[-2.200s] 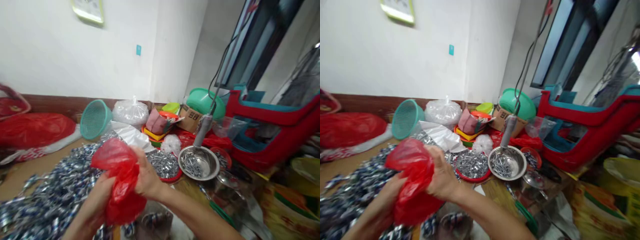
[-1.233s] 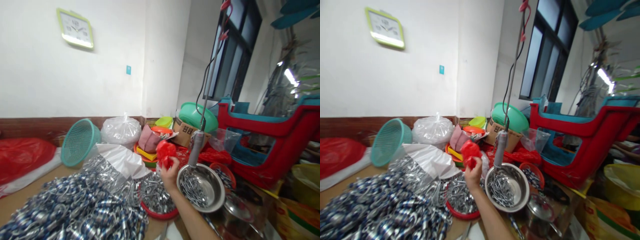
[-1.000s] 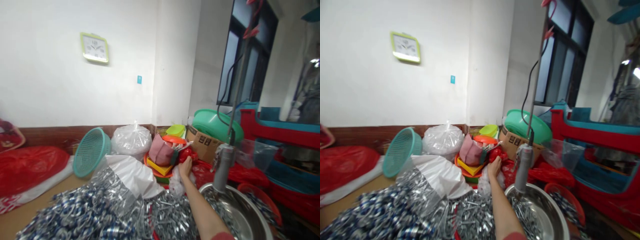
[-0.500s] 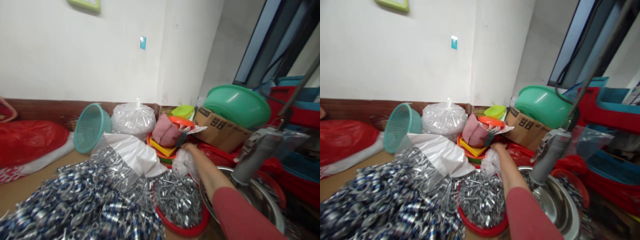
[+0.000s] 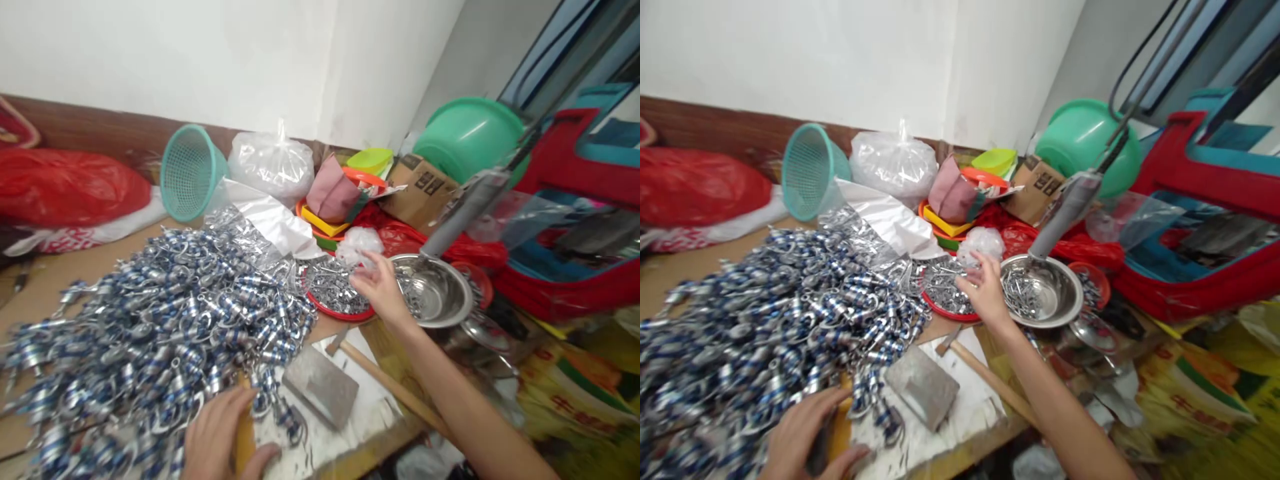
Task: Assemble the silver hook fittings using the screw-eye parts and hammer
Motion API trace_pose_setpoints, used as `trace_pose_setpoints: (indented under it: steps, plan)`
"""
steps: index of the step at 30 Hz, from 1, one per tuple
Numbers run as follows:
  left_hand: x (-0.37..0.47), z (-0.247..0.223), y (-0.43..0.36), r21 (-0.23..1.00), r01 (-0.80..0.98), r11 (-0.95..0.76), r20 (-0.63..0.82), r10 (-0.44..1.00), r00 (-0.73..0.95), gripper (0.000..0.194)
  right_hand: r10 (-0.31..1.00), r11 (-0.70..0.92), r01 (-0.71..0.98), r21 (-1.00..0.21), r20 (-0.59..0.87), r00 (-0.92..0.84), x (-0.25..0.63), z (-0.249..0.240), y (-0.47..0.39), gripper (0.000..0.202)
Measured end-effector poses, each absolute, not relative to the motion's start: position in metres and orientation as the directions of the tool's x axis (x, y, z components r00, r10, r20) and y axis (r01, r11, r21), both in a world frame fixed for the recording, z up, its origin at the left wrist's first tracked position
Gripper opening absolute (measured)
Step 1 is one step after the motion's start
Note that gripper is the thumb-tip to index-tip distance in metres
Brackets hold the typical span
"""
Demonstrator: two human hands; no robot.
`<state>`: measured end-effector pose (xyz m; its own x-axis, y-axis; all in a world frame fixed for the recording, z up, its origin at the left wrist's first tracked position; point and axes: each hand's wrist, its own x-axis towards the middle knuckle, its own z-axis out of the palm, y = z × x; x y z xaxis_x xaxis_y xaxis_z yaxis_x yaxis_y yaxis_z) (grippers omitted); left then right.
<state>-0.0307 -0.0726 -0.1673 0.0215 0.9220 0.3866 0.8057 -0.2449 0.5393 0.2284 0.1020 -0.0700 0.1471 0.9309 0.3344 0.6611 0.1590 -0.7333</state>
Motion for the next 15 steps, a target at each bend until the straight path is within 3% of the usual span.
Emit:
trace_pose_setpoints:
  steps: [2, 4, 6, 9, 15]
  plan:
    - [-0.025, -0.165, -0.065, 0.403, 0.814, -0.418, 0.434, 0.871, 0.231, 0.035, 0.931, 0.318, 0.504, -0.803, 0.364, -0.006, 0.238, -0.090, 0.038, 0.036]
    - [-0.015, -0.159, -0.057, 0.325, 0.792, -0.517, 0.408, 0.832, 0.376, 0.026, 0.928, 0.318, 0.551, -0.772, 0.372, -0.013, 0.251, -0.109, -0.005, 0.021]
    - [-0.004, -0.152, -0.051, 0.292, 0.780, -0.554, 0.325, 0.825, 0.464, 0.028, 0.915, 0.276, 0.660, -0.699, 0.401, 0.042, 0.264, -0.123, -0.023, 0.017]
    - [0.006, -0.145, -0.050, 0.261, 0.776, -0.574, 0.245, 0.817, 0.522, 0.026, 0.908, 0.206, 0.809, -0.551, 0.415, 0.052, 0.275, -0.133, -0.018, 0.020]
    - [0.015, -0.141, -0.065, 0.276, 0.740, -0.613, 0.375, 0.778, 0.504, 0.027, 0.953, 0.172, 0.902, -0.396, 0.299, -0.050, 0.260, -0.126, 0.055, 0.026]
